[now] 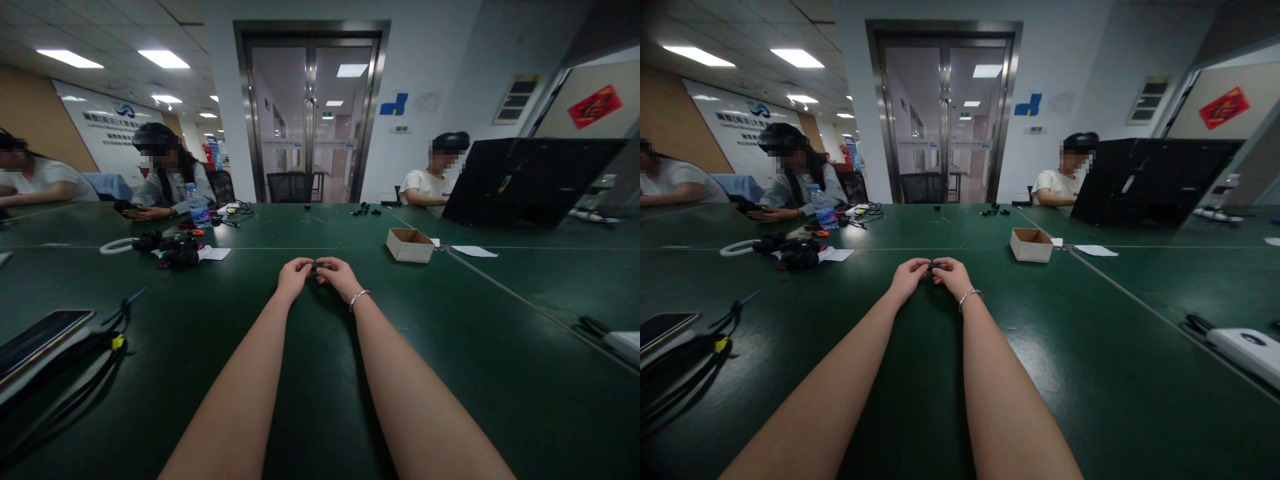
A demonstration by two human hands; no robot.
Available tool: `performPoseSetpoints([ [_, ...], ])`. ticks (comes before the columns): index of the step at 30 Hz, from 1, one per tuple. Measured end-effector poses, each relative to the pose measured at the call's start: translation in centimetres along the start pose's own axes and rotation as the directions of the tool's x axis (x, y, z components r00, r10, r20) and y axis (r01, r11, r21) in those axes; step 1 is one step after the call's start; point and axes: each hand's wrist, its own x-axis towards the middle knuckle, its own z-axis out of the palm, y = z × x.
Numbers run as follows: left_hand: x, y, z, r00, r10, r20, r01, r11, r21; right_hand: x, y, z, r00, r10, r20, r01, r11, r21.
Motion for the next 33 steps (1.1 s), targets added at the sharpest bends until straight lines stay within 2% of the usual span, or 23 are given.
performPoseSetpoints([
  [3, 0.0, -0.1, -0.1, 1.000, 0.005, 0.007, -0.005, 1.000, 0.014, -0.1, -0.2, -0.2, 0.999, 0.050, -0.007, -0.050, 0.996, 0.081],
  [10, -0.4, 0.1, -0.6, 0.998, 0.050, -0.026, -0.049, 0.998, 0.036, -0.4, -0.5, -0.5, 0.997, 0.083, 0.002, -0.081, 0.978, 0.190],
  [17, -0.1, -0.1, -0.8, 0.998, 0.065, -0.018, -0.064, 0.996, 0.063, -0.5, -0.4, -0.8, 0.998, 0.063, 0.031, -0.068, 0.969, 0.237],
  [22, -0.2, 0.3, -0.8, 0.999, 0.015, -0.028, -0.014, 0.999, 0.051, -0.4, 0.0, -1.1, 0.998, 0.047, 0.050, -0.058, 0.965, 0.256],
  [33, -0.6, 0.8, -1.4, 0.997, 0.018, -0.080, 0.008, 0.947, 0.322, -0.3, 0.3, -1.2, 0.995, 0.014, 0.103, -0.044, 0.955, 0.293],
])
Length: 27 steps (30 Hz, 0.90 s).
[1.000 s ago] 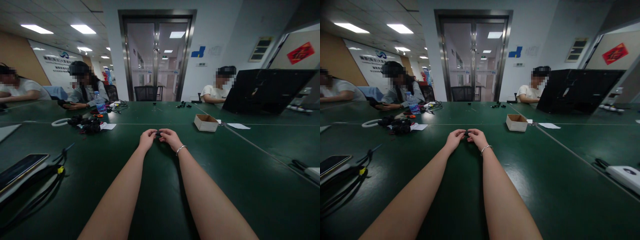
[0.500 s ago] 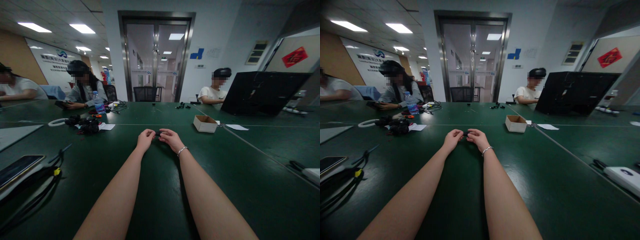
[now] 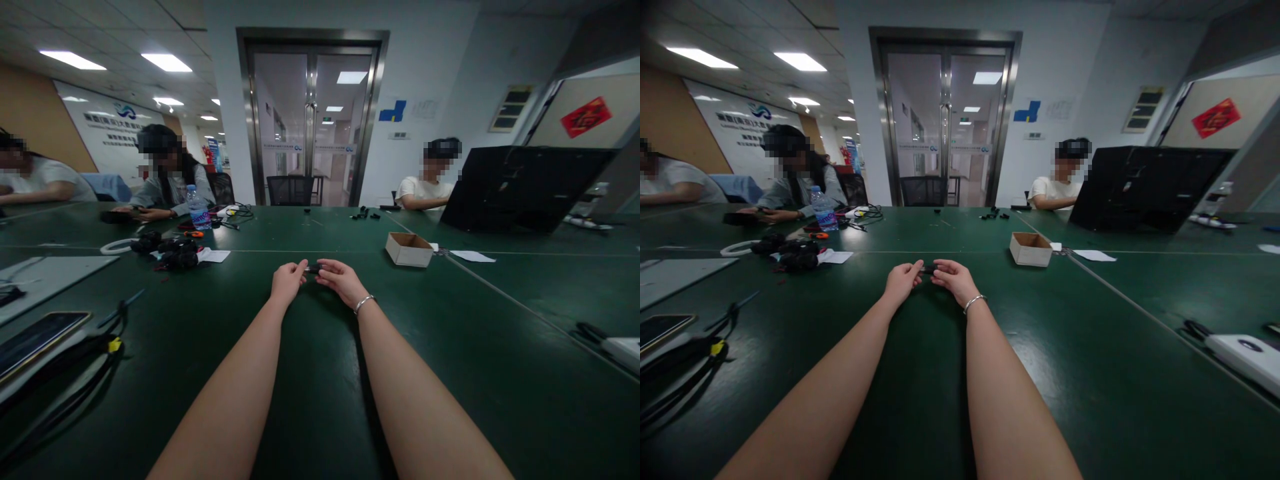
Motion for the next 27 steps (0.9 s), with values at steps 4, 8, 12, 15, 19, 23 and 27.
performPoseSetpoints([
  [4, -0.2, 0.3, 0.0, 1.000, -0.006, -0.020, 0.006, 0.999, 0.041, 0.0, 0.0, 0.1, 1.000, -0.014, -0.003, 0.014, 1.000, 0.024],
  [8, -0.3, 0.4, -0.1, 1.000, -0.022, -0.018, 0.023, 0.999, 0.046, 0.0, -0.2, 0.2, 1.000, -0.013, 0.018, 0.013, 1.000, 0.026],
  [12, -0.4, 0.7, -0.2, 0.999, -0.018, -0.027, 0.020, 0.996, 0.086, 0.0, -0.2, 0.2, 0.999, -0.018, 0.043, 0.017, 1.000, 0.023],
  [15, -0.5, 0.9, -0.3, 0.999, -0.020, -0.033, 0.023, 0.994, 0.103, 0.0, -0.1, 0.1, 0.997, -0.028, 0.065, 0.027, 0.999, 0.026],
  [19, -0.4, 0.9, -0.3, 0.999, -0.035, -0.028, 0.037, 0.995, 0.089, 0.0, -0.1, 0.1, 0.997, -0.029, 0.077, 0.027, 0.999, 0.029],
  [23, -0.3, 0.4, -0.1, 1.000, 0.004, -0.027, -0.002, 0.997, 0.083, 0.0, -0.2, 0.1, 0.998, -0.013, 0.058, 0.011, 0.999, 0.040],
  [27, 0.1, -0.3, 0.3, 0.999, 0.052, 0.002, -0.052, 0.999, -0.006, 0.0, -0.3, 0.2, 1.000, 0.003, 0.008, -0.004, 0.999, 0.043],
])
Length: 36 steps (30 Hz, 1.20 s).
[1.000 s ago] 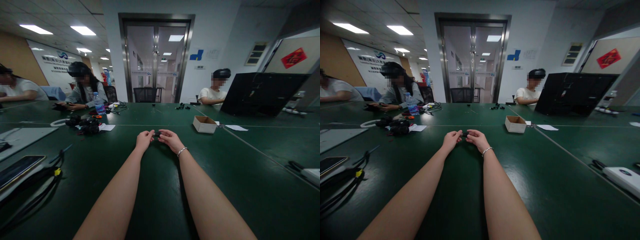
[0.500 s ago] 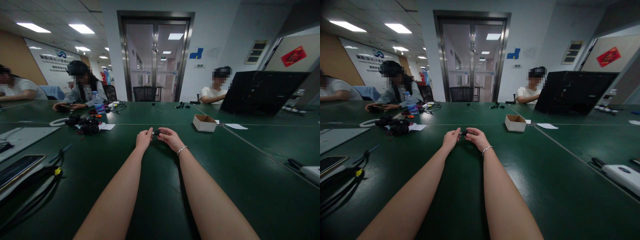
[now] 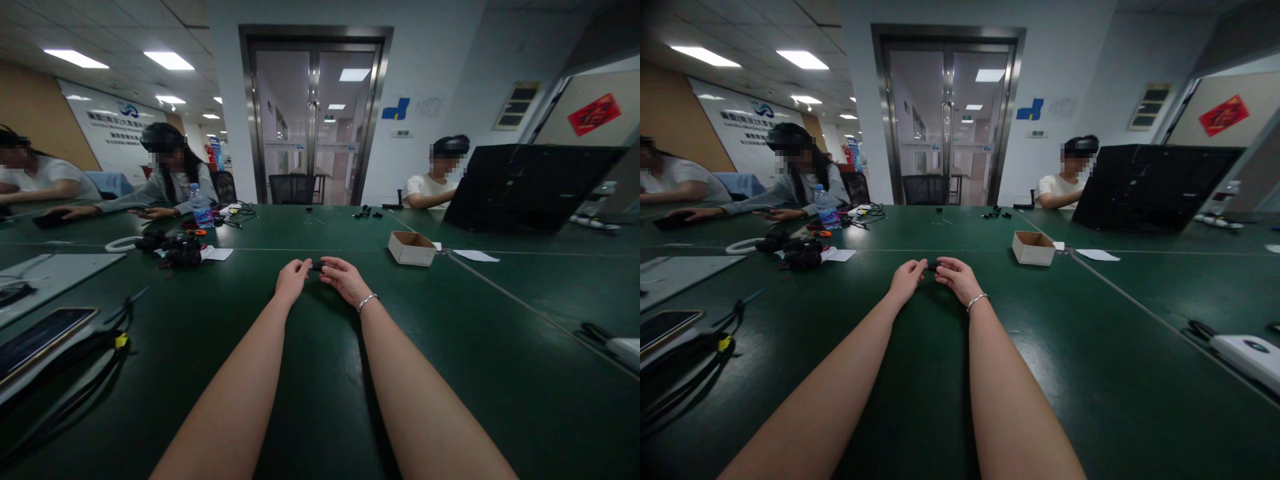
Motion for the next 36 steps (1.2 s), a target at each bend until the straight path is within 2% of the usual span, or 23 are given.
performPoseSetpoints([
  [5, 0.0, 0.2, 0.3, 0.999, 0.042, 0.008, -0.040, 0.986, -0.164, 0.1, 0.0, 0.1, 0.998, 0.021, -0.059, -0.022, 1.000, -0.013],
  [8, -0.1, 0.7, 0.3, 0.997, 0.078, 0.027, -0.071, 0.979, -0.193, 0.1, 0.0, 0.0, 0.996, 0.008, -0.090, -0.008, 1.000, -0.008],
  [14, 0.0, 0.5, 0.1, 0.999, 0.010, 0.046, -0.002, 0.988, -0.154, 0.0, 0.2, -0.1, 0.997, 0.020, -0.079, -0.022, 1.000, -0.023],
  [21, 0.4, -0.4, 0.3, 1.000, -0.002, 0.010, 0.003, 0.998, -0.062, 0.1, 0.2, 0.0, 0.998, 0.021, -0.067, -0.023, 0.999, -0.025],
  [30, 0.0, 0.5, -0.3, 0.996, -0.086, 0.031, 0.085, 0.996, 0.032, -0.1, -0.1, 0.0, 1.000, 0.026, 0.005, -0.026, 0.999, -0.019],
  [36, 0.0, 0.8, -0.4, 0.997, -0.079, 0.005, 0.079, 0.993, 0.086, -0.2, -0.1, 0.0, 0.998, 0.038, 0.048, -0.036, 0.999, -0.035],
])
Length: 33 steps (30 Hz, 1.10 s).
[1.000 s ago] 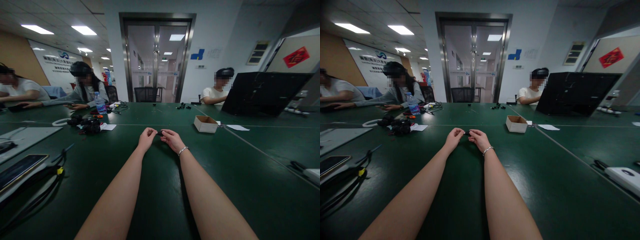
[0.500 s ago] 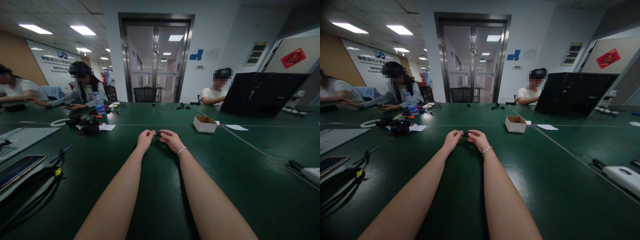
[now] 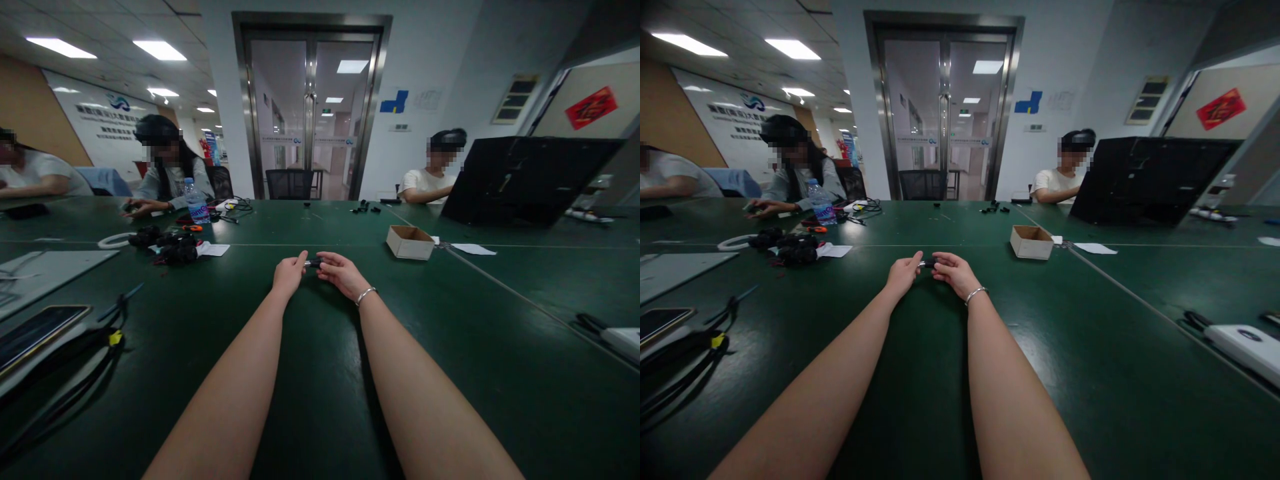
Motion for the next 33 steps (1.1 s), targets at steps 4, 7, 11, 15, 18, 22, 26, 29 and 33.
performPoseSetpoints([
  [4, -0.06, -0.11, 0.09, 1.000, 0.011, -0.007, -0.011, 0.999, -0.032, -0.05, -0.05, 0.09, 1.000, -0.002, -0.013, 0.002, 1.000, 0.001],
  [7, -0.01, -0.23, 0.24, 0.999, 0.037, 0.008, -0.035, 0.991, -0.133, 0.04, -0.03, 0.17, 0.997, 0.007, -0.075, -0.006, 1.000, 0.019],
  [11, 0.00, 0.01, 0.25, 0.989, 0.132, 0.069, -0.104, 0.946, -0.307, 0.24, 0.02, 0.21, 0.989, 0.013, -0.145, -0.005, 0.999, 0.054],
  [15, -0.10, 0.38, 0.30, 0.987, 0.101, 0.123, -0.053, 0.936, -0.349, 0.33, 0.08, 0.17, 0.987, 0.004, -0.161, 0.006, 0.998, 0.056],
  [18, -0.08, 0.39, 0.51, 0.993, 0.035, 0.113, 0.003, 0.947, -0.321, 0.35, 0.16, 0.08, 0.989, -0.003, -0.147, 0.009, 0.999, 0.042],
  [22, -0.03, 0.27, 0.70, 0.997, 0.049, 0.056, -0.031, 0.955, -0.294, 0.38, 0.28, -0.03, 0.990, -0.005, -0.139, 0.010, 0.999, 0.032],
  [26, -0.09, 0.33, 0.64, 0.998, 0.012, 0.058, 0.006, 0.954, -0.301, 0.36, 0.25, 0.05, 0.989, 0.005, -0.150, 0.002, 0.999, 0.048],
  [29, -0.06, 0.33, 0.62, 0.998, 0.034, 0.059, -0.016, 0.959, -0.283, 0.27, 0.10, 0.24, 0.986, 0.014, -0.163, -0.005, 0.999, 0.053],
  [33, 0.03, 0.18, 0.64, 0.997, 0.020, 0.069, 0.001, 0.958, -0.288, 0.14, -0.06, 0.44, 0.986, 0.016, -0.168, -0.008, 0.999, 0.052],
])
